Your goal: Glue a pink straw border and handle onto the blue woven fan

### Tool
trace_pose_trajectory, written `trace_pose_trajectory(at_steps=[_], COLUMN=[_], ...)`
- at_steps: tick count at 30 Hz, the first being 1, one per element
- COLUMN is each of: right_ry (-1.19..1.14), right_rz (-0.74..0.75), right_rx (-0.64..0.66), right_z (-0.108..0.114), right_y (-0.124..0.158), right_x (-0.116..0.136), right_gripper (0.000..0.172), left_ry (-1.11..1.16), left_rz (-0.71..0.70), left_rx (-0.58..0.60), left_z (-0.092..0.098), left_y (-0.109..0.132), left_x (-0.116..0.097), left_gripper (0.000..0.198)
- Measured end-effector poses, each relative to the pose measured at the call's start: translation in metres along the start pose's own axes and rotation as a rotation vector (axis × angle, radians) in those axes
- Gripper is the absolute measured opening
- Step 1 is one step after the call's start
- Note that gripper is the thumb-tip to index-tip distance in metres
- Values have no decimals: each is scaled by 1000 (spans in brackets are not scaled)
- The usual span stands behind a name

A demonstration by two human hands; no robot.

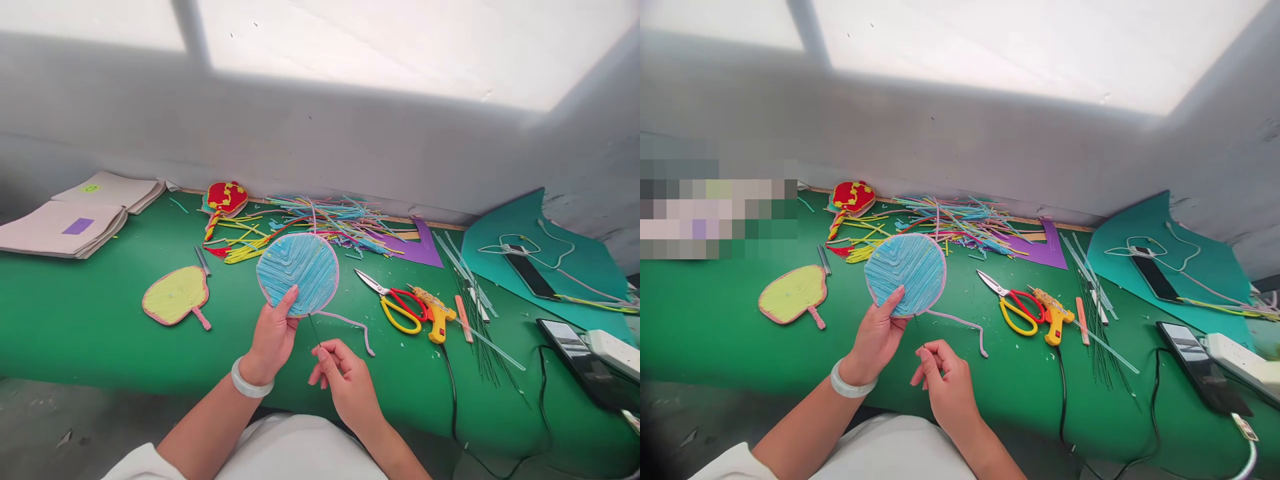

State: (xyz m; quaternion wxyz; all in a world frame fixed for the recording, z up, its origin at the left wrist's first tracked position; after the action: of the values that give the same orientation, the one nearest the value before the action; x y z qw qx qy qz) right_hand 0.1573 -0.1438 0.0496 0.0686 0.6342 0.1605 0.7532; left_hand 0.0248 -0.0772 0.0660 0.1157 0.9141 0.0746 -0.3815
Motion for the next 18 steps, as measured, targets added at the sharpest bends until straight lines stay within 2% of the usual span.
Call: trace_pose_trajectory(at_steps=[14,18], right_ry=[14,0], right_rz=[31,30], right_rx=[8,56], right_z=[-5,-4], right_y=[1,-1], right_x=[-6,-7], right_gripper=[50,50], left_ry=[-7,1], left_rz=[3,-9], left_rx=[-6,-5], left_z=[1,2], left_y=[3,3], left_x=[1,-2], left_gripper=[47,49])
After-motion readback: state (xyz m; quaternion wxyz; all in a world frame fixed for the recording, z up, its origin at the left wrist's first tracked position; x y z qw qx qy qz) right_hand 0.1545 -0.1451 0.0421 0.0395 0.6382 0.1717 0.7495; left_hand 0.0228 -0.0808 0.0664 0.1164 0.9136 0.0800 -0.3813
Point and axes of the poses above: each hand's wrist, its own y-axis away from the middle knuckle, its own z-axis out of the back of the hand, x = y × z, the point moved 4 cm from there along -y, towards the middle knuckle, and after that the axes turned 7 degrees about -z, right-handed, at the moved point
